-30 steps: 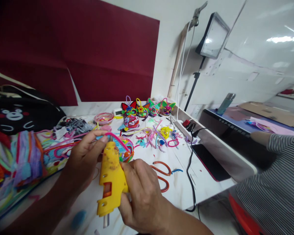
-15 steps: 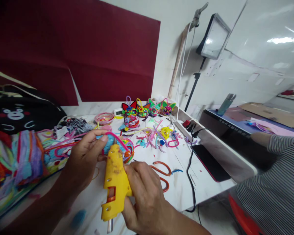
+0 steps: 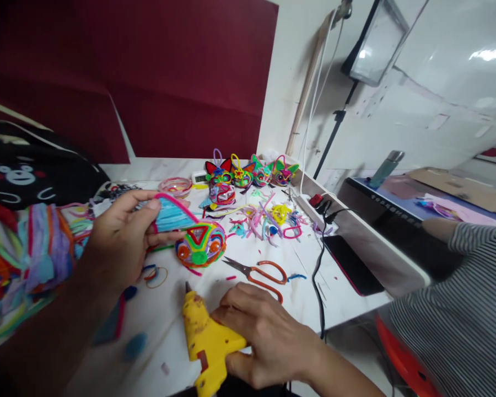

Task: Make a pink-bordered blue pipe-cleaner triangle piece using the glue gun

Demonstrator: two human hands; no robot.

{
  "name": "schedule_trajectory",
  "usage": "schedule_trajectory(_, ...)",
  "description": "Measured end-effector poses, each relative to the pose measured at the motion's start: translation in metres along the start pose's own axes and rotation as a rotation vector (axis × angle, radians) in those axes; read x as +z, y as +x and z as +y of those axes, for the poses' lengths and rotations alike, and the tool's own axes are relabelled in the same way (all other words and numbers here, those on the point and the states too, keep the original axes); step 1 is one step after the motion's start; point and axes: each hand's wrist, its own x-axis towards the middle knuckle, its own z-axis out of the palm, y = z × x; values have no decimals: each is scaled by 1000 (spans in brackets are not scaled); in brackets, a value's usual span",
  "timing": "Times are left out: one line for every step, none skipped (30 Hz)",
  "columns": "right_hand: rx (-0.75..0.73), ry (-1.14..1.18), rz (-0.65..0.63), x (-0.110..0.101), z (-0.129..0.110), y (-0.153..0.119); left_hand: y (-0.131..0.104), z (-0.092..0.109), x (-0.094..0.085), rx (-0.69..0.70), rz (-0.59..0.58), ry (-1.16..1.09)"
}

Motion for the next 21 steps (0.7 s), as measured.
schedule_trajectory(11,-25,-57,3,3,1,0,0,0,1,0,0)
schedule_trajectory(22,-55,-100,7,6,2,-1,1,1,0,2,3)
schedule_trajectory(29,-82,-132,12,10,4,-2,1,1,-3,-2,11)
schedule_trajectory(32,-107,-154,17,13,5,-3,1,2,-10,-10,23)
schedule_trajectory(33,-125,-169,21,16,7,-4,1,2,-17,-19,37)
schedule_trajectory(29,-137,-178,24,19,8,-5,0,2,-24,-33,51)
schedule_trajectory(22,-141,-185,26,20,9,-6,0,2,-28,-48,64)
schedule_trajectory(16,-136,-190,26,21,10,-6,0,2,-30,-58,77)
schedule_trajectory(8,-120,-193,23,20,12,-6,-1,2,-32,-70,91)
schedule_trajectory(2,-92,-186,19,18,13,-6,-1,2,-32,-82,102)
schedule_trajectory(-3,-53,-160,13,16,15,-7,-2,2,-32,-94,112)
schedule_trajectory(-7,-1,-110,6,13,18,-7,-2,2,-31,-103,122)
schedule_trajectory(-2,52,-12,-1,9,21,-8,-3,2,-26,-109,130)
schedule_trajectory(4,98,140,-8,6,26,-9,-3,2,-21,-120,140)
schedule_trajectory(12,122,312,-15,4,32,-10,-3,2,-14,-128,151)
schedule_trajectory(20,117,498,-20,3,39,-11,-3,3,-8,-133,163)
schedule_trajectory(56,98,624,-25,2,47,-13,-3,3,-3,-140,173)
schedule_trajectory(81,93,700,-28,3,55,-15,-4,4,2,-147,182)
schedule_trajectory(103,104,724,-31,4,63,-16,-4,4,3,-156,191)
schedule_trajectory(117,122,724,-32,6,71,-17,-4,5,6,-166,201)
schedule_trajectory(124,142,715,-33,8,78,-18,-4,5,10,-174,212)
